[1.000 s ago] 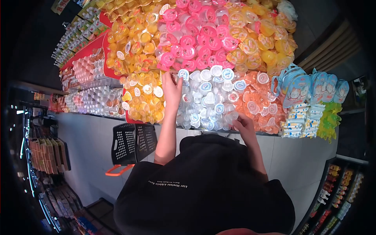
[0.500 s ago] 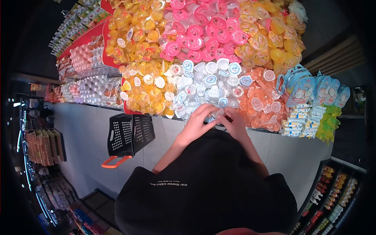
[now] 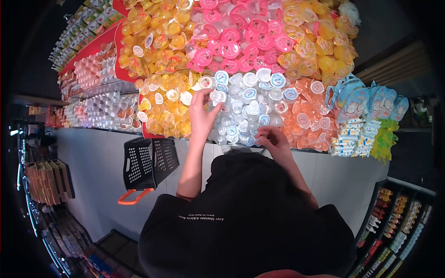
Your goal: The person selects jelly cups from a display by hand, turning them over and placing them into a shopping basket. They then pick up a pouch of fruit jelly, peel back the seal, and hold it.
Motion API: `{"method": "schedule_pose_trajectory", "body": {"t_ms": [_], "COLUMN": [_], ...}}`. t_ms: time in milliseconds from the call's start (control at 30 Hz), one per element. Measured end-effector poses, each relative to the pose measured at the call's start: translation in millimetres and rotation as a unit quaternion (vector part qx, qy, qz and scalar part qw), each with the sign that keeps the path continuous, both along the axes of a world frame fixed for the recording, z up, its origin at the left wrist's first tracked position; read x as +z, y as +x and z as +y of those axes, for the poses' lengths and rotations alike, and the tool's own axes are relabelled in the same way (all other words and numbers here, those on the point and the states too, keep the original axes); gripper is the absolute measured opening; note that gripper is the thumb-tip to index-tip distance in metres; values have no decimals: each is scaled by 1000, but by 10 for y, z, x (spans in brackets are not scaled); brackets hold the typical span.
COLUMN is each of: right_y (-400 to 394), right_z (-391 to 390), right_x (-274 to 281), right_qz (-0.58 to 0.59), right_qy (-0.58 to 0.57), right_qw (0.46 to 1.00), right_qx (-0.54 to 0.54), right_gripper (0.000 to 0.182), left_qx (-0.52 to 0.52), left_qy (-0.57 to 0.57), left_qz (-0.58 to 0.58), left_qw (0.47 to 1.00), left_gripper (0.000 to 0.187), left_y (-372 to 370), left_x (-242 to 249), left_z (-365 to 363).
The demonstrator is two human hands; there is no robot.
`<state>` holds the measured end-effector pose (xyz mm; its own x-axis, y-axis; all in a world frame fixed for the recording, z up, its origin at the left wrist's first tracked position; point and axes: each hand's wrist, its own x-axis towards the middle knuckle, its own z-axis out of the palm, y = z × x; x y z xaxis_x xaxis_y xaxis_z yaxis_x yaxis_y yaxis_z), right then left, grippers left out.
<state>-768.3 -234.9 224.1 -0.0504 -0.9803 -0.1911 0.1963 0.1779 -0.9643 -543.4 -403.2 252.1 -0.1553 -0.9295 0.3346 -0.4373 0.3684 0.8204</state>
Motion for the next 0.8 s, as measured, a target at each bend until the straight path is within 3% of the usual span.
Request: {"method": "schedule_pose_trajectory", "body": {"t_ms": [67,133,200,267,333,567,667,733,800], "right_y": [11,8,-57,-79,-96,-366,-579,-739,-921], "right_z": [31,81,102,124,145,215,310,322,342], "right_x": [-2,7,91,132,46,-48,-23,118,86], "right_qz": [11,34,120,137,131,133,202,372,409], "right_qy": [12,24,14,19,-1,-36,-21,-29,-27], "right_qw": [1000,999,993,990,990,984,961,884,861], "right_qx": [0,2,10,-18,-46,-109,-190,-281,-300], "right_gripper": [27,27,26,26,25,23,24,26,26], "left_qx": [11,37,28,33,29,-6,-3,-11,3], "left_qy": [2,-77,-116,-95,46,-31,-32,-35,7], "left_qz": [-10,-100,-147,-151,-102,-96,-88,-91,-20], "left_qw": [1000,991,982,983,993,995,996,995,1000], "left_gripper": [44,42,39,36,38,54,55,56,55], "left_y": [3,-10,-33,-80,-68,-112,-97,-88,-75], "left_x": [-33,-170,-185,-195,-247,-202,-263,-265,-323], "left_z": [-110,-232,-251,-238,-282,-96,22,90,129]}}
